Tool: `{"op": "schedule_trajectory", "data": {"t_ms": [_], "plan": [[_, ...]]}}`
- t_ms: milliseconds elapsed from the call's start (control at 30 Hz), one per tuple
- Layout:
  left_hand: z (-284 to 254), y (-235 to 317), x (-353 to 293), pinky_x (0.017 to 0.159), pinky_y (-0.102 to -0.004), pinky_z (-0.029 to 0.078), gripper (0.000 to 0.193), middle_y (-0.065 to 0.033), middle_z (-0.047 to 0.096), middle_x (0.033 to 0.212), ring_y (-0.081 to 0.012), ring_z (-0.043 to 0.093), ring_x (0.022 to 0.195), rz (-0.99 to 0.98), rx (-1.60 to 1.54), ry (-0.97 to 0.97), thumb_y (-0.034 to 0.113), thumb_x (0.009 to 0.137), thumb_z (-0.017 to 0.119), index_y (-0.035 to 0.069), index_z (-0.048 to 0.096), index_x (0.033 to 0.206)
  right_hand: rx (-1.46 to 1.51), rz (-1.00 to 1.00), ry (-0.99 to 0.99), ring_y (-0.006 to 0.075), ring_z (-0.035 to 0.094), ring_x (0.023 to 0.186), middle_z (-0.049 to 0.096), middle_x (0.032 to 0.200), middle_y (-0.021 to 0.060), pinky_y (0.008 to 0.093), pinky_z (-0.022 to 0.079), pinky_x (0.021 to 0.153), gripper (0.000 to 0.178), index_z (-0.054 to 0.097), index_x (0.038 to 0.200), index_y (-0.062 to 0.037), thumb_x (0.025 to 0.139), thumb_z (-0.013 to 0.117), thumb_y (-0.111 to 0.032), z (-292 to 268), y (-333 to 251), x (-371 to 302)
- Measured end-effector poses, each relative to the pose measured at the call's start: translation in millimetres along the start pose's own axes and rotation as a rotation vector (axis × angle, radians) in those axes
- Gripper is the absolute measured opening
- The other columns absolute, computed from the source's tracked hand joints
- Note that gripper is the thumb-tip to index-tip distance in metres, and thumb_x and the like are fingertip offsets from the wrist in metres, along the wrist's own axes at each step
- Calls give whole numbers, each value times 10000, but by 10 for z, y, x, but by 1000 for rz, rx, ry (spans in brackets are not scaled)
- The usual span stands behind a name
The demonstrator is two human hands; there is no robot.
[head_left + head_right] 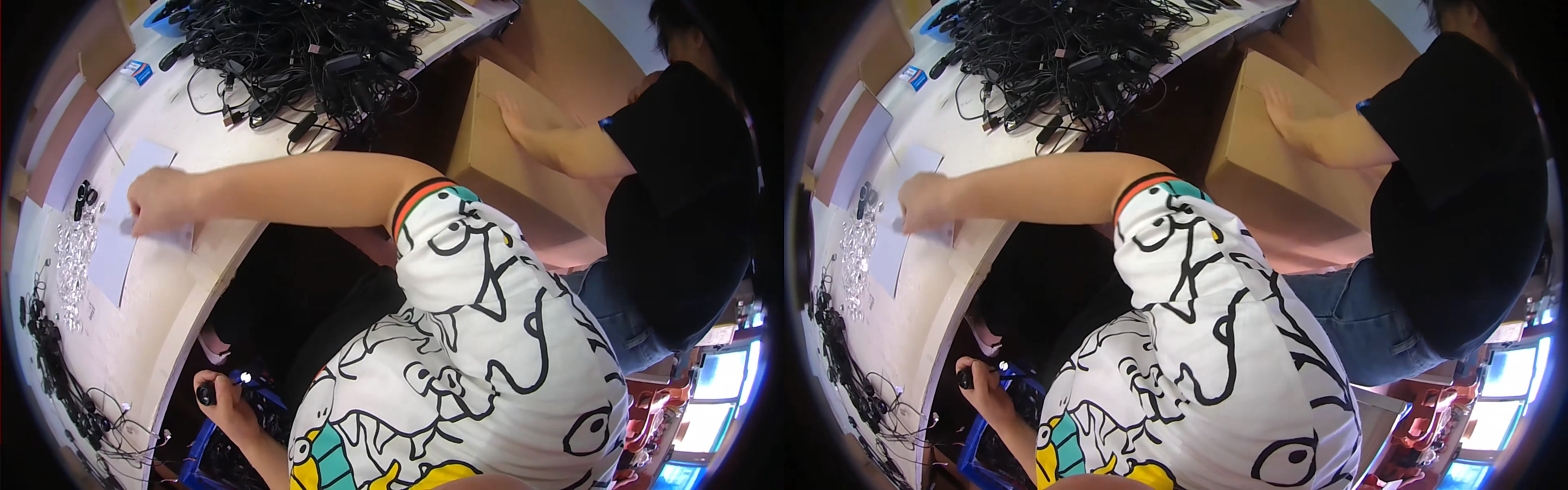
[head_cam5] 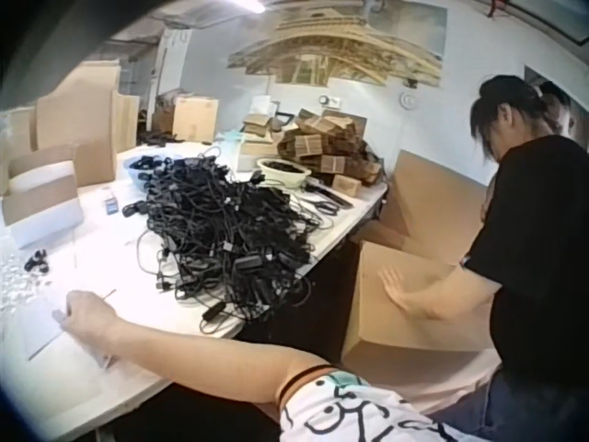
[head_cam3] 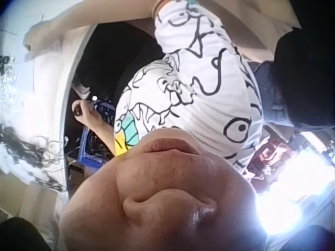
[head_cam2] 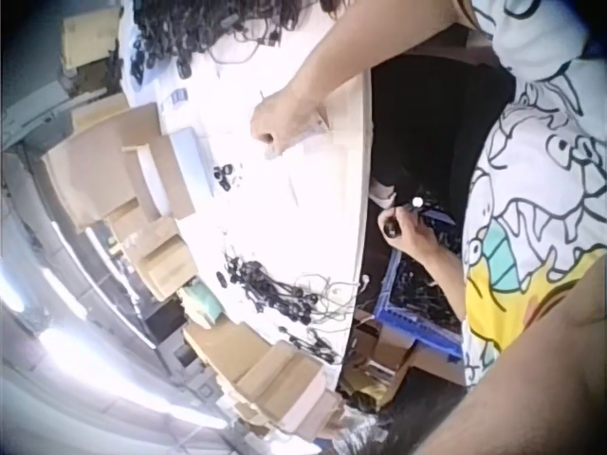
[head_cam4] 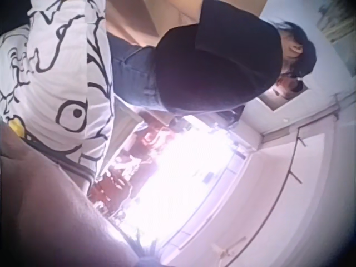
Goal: Assembling small electronic components by gluing parts into a housing and connecting wiring.
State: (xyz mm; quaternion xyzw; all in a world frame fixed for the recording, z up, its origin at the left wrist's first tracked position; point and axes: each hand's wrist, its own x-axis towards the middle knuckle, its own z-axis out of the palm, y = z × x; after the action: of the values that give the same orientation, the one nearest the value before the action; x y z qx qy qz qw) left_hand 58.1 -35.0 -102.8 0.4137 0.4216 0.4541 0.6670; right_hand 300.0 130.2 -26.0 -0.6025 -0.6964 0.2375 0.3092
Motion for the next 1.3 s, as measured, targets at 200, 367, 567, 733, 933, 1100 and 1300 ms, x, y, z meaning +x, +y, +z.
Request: {"op": "schedule_trajectory", "data": {"t_ms": [200, 367, 567, 733, 933, 1100, 1300], "plan": [[-83, 208, 6, 433, -148, 193, 177, 48, 358, 642, -7, 263, 516, 137, -72, -68, 94, 847, 516, 37, 451, 1002, 419, -234, -1, 270, 592, 676, 603, 707, 152, 337, 451, 623, 267, 587, 733, -9, 684, 648, -263, 132, -417, -854], [-83, 300, 242, 435, -161, 166, 229, 41, 306, 620, -21, 221, 491, 209, -101, -160, 139, 837, 527, 24, 413, 999, 647, -82, 54, 135, 542, 601, 584, 649, 98, 262, 426, 559, 237, 562, 716, 15, 685, 664, -197, 16, -83, -921], [-222, 154, 392, 474, -186, 225, 225, 11, 351, 670, -52, 295, 558, 361, 191, -13, 118, 867, 488, -2, 436, 1051, 882, -58, 56, 123, 523, 586, 577, 639, 74, 262, 421, 541, 227, 563, 702, 14, 658, 673, -179, 28, 36, -833], [108, 247, 386, 420, -208, 279, 164, -2, 392, 542, -86, 343, 445, 445, 280, 191, 85, 760, 620, -12, 515, 842, 938, -11, 88, 139, 538, 569, 583, 622, 86, 271, 426, 529, 219, 559, 675, 14, 635, 676, -168, 28, 13, -838], [132, 305, 257, 416, -218, 260, 123, 19, 373, 531, -76, 324, 437, 258, 554, 512, 107, 764, 606, 22, 521, 788, 892, -72, 39, 207, 527, 550, 545, 603, 107, 293, 395, 496, 213, 515, 600, 3, 650, 654, -151, 37, -39, -792], [357, 310, 500, 415, -220, 261, 128, 20, 374, 532, -75, 326, 438, 311, 514, 392, 114, 763, 608, 23, 522, 789, 879, -46, 35, 253, 536, 570, 539, 604, 109, 332, 402, 513, 219, 523, 606, -7, 672, 623, -190, -115, 20, -864], [337, 258, 449, 415, -222, 263, 133, 21, 376, 533, -75, 329, 439, 373, 515, 378, 122, 763, 610, 24, 524, 790, 857, -104, 18, 253, 545, 575, 548, 610, 111, 332, 417, 530, 216, 544, 638, -9, 688, 614, -207, -11, 43, -854]]}}
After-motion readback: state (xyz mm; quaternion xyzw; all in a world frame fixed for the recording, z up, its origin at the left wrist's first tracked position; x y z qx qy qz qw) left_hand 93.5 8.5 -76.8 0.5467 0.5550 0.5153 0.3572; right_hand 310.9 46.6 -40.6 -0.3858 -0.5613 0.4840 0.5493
